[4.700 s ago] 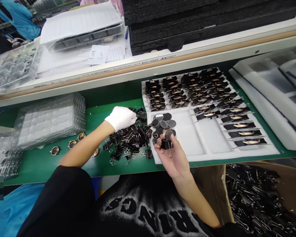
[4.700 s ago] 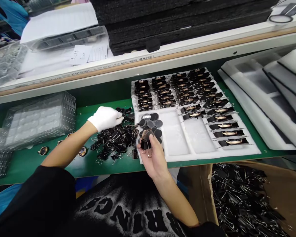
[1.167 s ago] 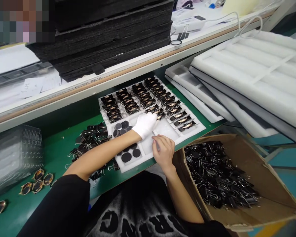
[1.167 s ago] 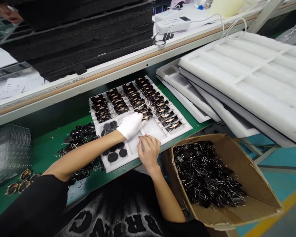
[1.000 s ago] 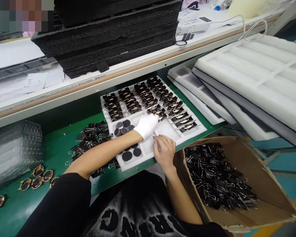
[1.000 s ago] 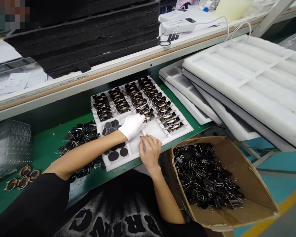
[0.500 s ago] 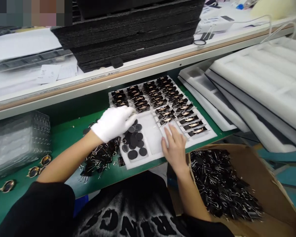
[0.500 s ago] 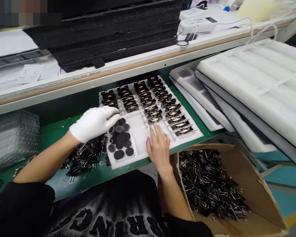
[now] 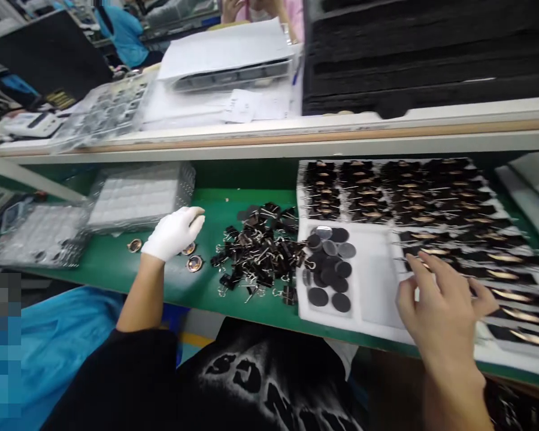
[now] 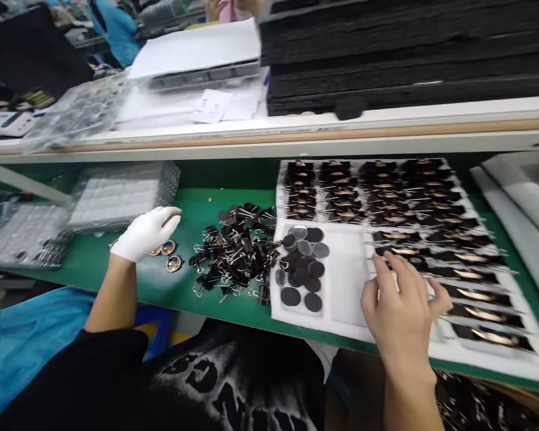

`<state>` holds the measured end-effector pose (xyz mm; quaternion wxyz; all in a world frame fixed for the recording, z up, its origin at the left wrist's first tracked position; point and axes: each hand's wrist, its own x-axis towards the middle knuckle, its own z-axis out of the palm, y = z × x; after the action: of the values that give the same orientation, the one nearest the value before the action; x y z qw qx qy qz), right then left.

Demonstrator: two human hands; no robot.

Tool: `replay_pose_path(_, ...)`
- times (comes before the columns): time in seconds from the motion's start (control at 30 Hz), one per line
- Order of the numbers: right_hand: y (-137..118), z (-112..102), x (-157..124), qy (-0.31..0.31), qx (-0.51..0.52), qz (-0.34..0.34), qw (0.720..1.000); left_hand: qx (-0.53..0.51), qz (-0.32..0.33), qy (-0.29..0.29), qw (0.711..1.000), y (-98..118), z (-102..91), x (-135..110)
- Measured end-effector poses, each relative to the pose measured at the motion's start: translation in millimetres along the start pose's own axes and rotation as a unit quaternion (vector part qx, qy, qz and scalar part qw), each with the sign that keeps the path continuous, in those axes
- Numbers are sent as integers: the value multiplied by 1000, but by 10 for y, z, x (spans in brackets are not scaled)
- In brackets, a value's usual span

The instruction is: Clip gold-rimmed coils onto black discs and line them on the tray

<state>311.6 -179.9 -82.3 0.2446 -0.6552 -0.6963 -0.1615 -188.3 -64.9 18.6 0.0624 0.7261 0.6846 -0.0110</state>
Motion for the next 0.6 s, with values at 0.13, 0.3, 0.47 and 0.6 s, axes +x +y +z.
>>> replay_pose_path(0.13,-403,81,175,-75,68,-82,991,-11,-34,-151,988,-499,93,-283)
replay_pose_path(0.3,-450,282,226,-132,63,-104,984,15,26,-133,991,-515,544,-793)
replay_pose_path(0.47,-329,375,216,-141,139,-119,973,-53,13,-49,997,-436,1008,-967)
replay_pose_path(0.6,-289,343,172,-154,219,-116,956,-100,15,26,995,-438,1203,-950)
